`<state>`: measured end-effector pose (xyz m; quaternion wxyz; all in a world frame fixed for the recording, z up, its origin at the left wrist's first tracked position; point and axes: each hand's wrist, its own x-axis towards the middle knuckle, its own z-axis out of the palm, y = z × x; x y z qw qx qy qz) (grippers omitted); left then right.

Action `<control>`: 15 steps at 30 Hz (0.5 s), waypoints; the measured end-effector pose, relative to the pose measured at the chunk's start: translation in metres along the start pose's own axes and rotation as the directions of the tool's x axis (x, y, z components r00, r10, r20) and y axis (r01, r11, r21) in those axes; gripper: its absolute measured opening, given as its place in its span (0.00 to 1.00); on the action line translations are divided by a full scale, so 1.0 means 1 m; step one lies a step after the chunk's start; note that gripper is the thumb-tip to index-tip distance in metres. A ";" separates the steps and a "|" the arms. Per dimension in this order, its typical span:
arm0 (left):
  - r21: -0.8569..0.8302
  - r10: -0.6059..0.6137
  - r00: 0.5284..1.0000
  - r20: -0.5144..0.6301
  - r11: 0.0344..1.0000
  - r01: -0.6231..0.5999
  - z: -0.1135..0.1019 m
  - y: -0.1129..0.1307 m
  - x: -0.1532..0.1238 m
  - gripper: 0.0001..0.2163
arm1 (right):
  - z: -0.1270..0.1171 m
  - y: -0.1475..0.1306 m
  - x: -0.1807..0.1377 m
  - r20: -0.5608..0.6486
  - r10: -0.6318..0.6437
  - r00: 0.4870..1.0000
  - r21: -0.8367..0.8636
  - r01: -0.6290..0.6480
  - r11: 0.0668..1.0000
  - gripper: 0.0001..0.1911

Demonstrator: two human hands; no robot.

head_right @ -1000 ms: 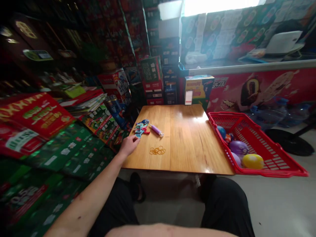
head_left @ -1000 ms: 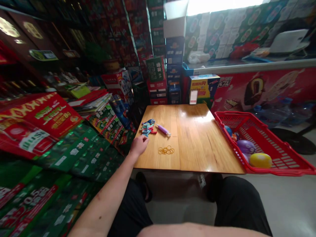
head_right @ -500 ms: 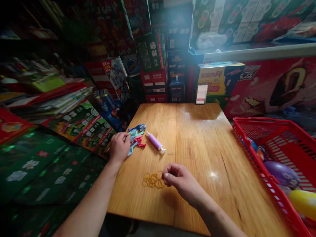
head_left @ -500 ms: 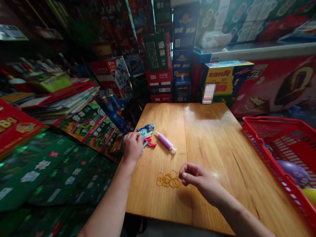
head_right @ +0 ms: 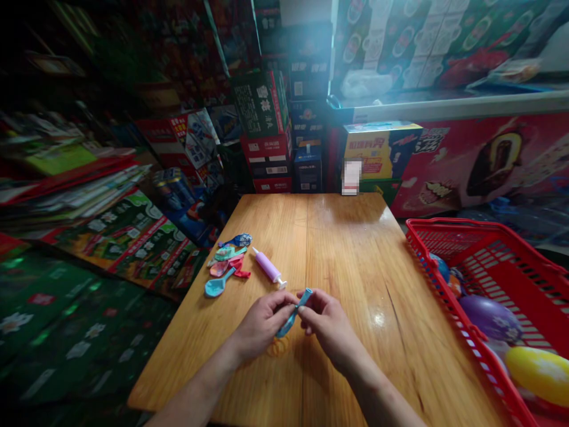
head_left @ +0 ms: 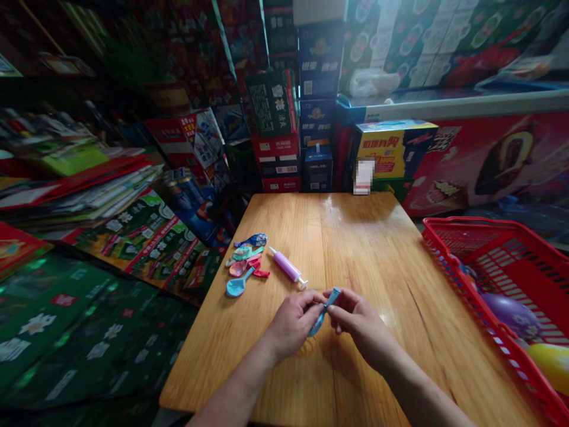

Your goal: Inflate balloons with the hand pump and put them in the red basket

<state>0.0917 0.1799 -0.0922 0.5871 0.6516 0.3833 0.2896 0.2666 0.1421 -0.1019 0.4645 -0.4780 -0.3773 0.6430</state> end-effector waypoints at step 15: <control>-0.075 -0.256 0.967 0.002 0.964 0.255 -0.021 -0.008 0.008 0.12 | -0.014 -0.002 0.012 -0.236 0.068 0.969 0.128 -0.038 0.991 0.23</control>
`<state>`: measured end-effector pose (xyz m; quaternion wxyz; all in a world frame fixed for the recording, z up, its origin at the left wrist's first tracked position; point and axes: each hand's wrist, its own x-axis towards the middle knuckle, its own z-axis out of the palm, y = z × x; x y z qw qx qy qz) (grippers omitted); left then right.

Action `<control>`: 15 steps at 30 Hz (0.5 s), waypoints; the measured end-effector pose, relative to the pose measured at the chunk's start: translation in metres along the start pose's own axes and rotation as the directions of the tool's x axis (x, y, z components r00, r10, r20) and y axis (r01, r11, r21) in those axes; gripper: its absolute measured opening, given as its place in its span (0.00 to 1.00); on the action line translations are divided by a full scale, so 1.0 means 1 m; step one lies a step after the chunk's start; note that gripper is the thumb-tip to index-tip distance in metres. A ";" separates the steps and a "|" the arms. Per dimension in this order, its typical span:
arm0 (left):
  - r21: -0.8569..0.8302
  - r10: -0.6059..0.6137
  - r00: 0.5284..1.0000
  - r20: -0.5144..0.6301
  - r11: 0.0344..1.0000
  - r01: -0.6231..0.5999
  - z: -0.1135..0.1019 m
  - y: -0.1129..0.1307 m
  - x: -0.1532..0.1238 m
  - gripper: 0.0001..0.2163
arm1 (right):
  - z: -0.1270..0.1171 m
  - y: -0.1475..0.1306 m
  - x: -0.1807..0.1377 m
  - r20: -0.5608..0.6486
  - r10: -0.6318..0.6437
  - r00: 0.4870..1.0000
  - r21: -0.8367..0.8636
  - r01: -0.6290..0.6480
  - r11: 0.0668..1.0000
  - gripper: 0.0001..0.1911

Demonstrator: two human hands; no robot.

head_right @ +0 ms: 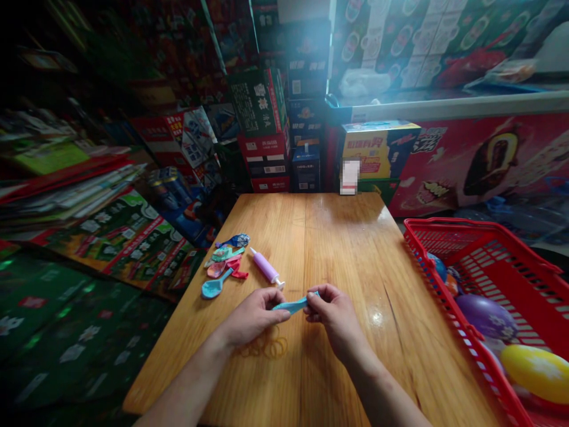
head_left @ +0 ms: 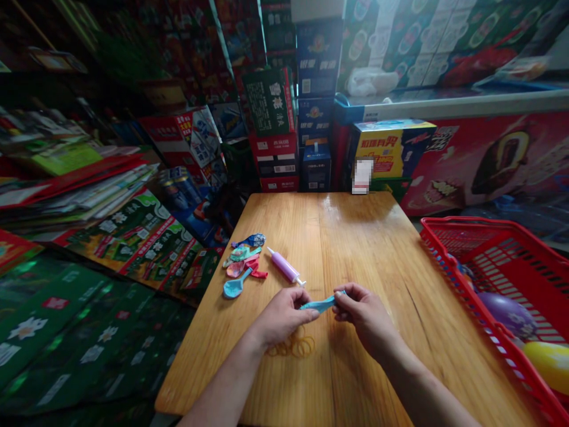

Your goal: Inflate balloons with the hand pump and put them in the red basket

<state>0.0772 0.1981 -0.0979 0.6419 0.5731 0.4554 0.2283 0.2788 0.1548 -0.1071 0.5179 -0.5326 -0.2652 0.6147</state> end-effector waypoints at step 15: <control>-0.427 -0.035 0.993 -0.110 0.904 -0.016 -0.015 -0.006 0.002 0.14 | -0.002 -0.007 0.000 0.058 0.031 0.998 0.174 -0.040 0.984 0.21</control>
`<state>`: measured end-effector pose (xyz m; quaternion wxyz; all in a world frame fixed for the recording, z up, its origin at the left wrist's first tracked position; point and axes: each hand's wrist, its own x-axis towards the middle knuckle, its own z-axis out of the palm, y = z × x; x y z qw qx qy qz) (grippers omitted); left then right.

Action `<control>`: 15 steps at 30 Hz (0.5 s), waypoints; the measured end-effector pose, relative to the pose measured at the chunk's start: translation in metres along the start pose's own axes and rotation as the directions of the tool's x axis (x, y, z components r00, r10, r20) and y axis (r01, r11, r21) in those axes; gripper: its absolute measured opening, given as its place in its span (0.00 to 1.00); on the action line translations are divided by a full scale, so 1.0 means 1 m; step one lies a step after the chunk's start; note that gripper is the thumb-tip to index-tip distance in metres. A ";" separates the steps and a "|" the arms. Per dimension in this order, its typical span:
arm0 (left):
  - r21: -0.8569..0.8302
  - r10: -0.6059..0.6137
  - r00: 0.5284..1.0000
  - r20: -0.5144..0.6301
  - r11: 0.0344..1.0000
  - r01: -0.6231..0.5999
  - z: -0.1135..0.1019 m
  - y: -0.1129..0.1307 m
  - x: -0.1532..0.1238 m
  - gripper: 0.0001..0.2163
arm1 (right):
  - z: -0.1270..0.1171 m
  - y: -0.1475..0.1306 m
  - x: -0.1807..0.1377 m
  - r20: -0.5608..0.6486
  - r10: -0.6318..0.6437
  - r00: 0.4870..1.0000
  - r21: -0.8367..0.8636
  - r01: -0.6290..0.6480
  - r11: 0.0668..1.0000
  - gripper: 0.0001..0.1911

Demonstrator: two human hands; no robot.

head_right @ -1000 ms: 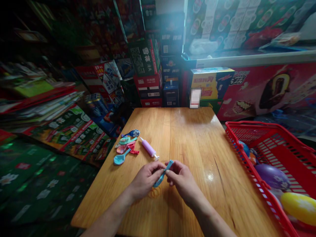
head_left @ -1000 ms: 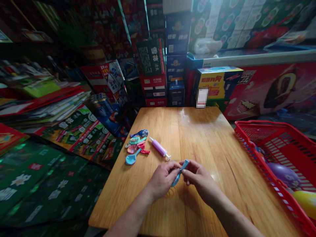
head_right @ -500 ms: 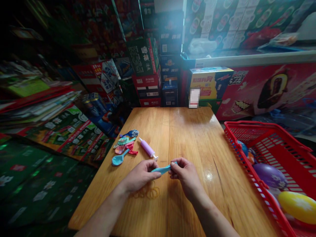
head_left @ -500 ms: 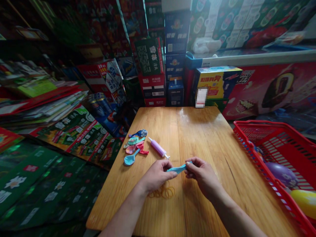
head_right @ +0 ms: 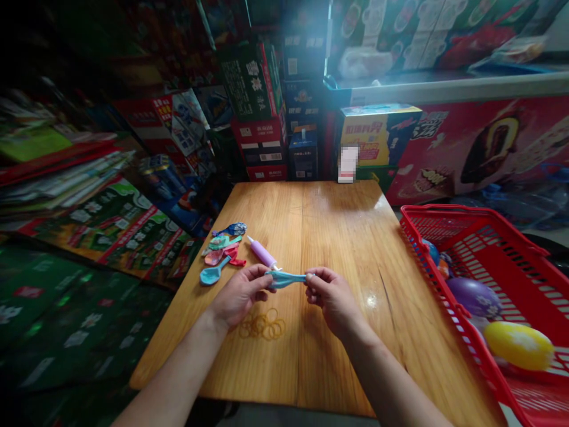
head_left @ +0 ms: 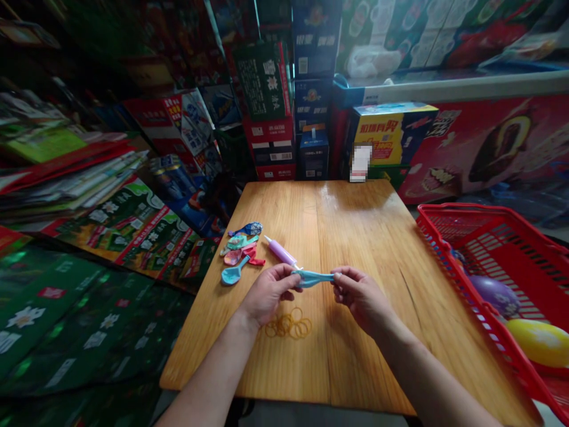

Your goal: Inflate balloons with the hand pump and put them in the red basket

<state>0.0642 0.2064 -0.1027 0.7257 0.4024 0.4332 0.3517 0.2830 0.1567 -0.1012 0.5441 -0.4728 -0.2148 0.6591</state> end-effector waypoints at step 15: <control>-0.020 0.089 0.990 -0.109 0.996 -0.092 -0.009 0.001 0.006 0.13 | -0.003 0.002 0.002 0.019 -0.087 0.996 -0.154 0.089 0.984 0.18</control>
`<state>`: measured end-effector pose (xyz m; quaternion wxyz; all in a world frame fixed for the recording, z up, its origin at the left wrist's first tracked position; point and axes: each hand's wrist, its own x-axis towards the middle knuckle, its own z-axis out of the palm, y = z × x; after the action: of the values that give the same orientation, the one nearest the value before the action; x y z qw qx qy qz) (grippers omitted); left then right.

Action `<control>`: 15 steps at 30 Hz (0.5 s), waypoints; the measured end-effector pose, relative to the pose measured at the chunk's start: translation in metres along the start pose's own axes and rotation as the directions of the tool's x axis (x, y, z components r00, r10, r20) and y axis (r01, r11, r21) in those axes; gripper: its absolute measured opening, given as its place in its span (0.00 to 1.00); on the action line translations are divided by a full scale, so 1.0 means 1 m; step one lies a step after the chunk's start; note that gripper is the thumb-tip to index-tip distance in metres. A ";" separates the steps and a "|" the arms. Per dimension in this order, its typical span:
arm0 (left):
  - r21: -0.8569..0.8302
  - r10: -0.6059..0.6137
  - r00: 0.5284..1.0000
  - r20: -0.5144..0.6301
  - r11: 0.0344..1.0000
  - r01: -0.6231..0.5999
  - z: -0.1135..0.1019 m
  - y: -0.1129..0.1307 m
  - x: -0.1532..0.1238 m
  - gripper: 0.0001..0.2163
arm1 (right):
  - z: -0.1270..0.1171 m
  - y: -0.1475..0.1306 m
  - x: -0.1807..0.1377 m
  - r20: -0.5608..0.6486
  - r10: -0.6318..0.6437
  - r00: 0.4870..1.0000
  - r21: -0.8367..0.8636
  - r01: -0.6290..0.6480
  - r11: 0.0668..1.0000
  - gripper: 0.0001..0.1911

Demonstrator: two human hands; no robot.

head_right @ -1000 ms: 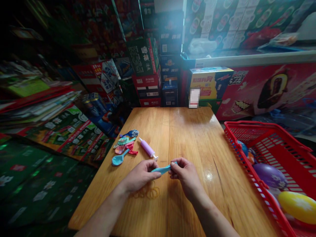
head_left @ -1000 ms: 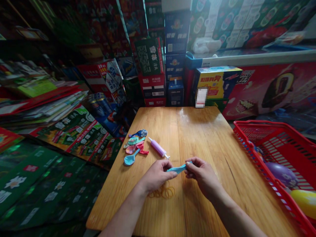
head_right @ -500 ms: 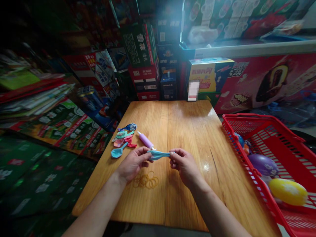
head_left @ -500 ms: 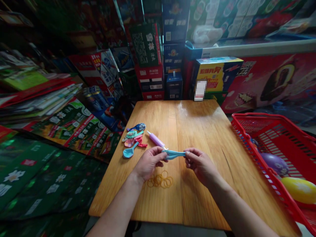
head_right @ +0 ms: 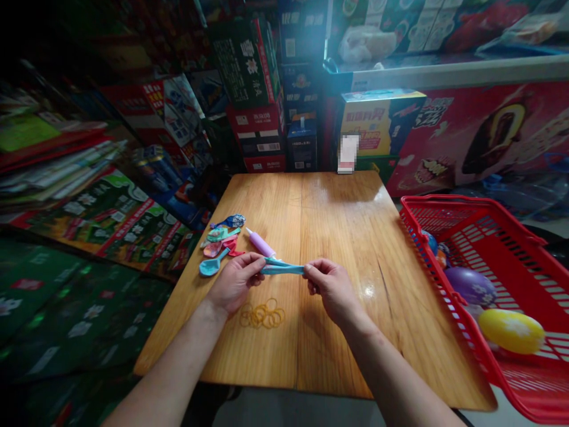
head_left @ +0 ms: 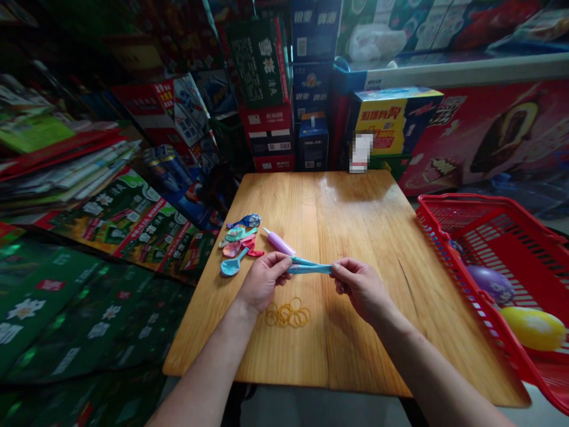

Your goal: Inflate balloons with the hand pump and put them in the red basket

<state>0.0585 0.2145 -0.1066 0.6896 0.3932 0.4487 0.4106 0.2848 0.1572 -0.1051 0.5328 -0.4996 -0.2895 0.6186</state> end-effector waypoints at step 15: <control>0.249 0.145 0.969 -0.198 0.964 -0.094 -0.030 -0.003 -0.008 0.14 | -0.015 0.005 -0.001 -0.052 -0.063 0.997 -0.366 0.040 0.930 0.14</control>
<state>0.0285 0.2116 -0.1154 0.5588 0.4529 0.5417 0.4349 0.2973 0.1527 -0.1140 0.4557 -0.6012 -0.3951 0.5241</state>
